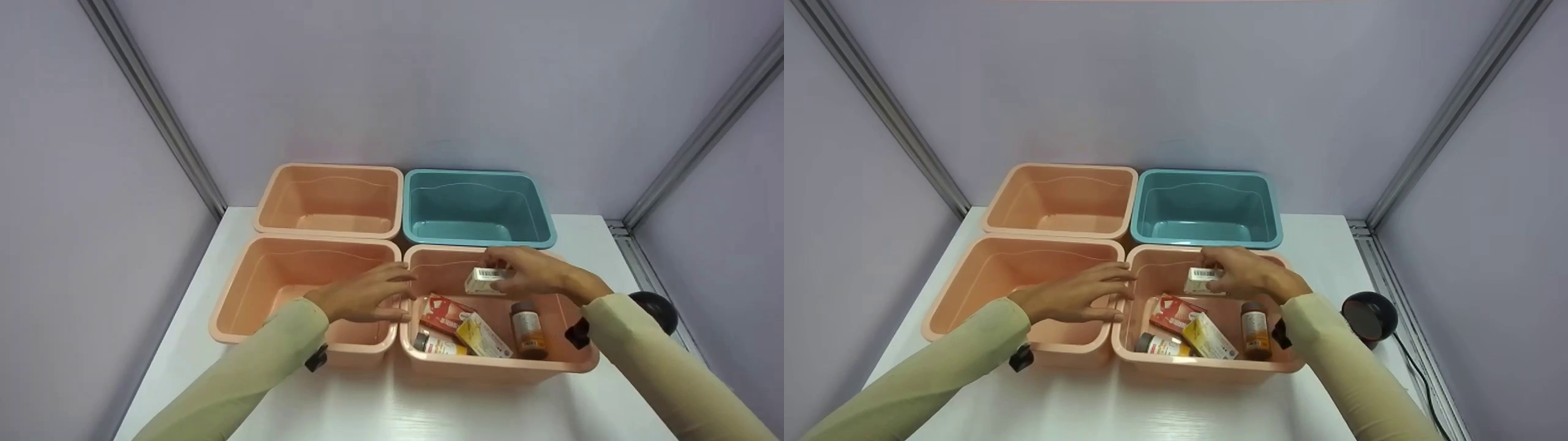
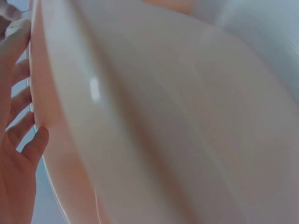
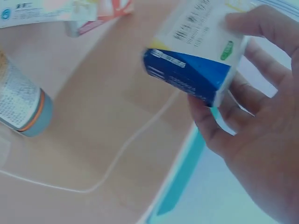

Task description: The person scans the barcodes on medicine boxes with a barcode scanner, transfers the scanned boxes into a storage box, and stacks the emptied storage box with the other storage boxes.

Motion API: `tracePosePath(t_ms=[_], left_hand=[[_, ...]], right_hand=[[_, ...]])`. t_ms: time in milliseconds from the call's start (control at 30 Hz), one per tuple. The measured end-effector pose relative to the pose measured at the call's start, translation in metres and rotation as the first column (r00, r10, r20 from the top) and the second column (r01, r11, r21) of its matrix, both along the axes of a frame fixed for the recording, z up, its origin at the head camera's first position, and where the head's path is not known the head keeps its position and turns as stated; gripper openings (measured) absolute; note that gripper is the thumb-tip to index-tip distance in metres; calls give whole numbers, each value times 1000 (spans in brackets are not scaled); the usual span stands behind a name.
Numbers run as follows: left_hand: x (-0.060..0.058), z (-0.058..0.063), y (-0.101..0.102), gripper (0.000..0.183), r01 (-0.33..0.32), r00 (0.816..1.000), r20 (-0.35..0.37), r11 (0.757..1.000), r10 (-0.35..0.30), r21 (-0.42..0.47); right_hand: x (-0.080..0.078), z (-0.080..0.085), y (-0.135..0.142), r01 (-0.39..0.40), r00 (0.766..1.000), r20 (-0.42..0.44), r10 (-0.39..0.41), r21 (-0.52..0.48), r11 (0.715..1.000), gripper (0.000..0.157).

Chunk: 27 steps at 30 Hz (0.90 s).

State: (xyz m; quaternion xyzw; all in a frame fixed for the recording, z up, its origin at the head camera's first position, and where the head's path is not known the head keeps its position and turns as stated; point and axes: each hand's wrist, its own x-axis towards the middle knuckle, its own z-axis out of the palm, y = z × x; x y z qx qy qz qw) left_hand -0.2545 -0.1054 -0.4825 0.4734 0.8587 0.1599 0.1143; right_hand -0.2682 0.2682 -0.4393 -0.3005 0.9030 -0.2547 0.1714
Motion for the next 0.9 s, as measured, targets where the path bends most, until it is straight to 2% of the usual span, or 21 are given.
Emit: tracePosePath(t_ms=[100,300,600,900], left_hand=[[-1,-1,-1,50,-5,1000,10,1000,5,12],[-2,-3,-4,50,-10,1000,12,1000,10,25],[-5,-3,-2,51,-14,1000,11,1000,13,12],[-5,-4,0,48,24,999,-26,997,-23,67]], right_hand=[[3,8,4,15,997,-77,-22,-95,995,32],[12,19,11,55,987,-133,-87,-225,973,33],[25,23,28,77,961,-233,-151,-298,951,38],[45,24,48,120,926,-291,-240,-376,919,44]])
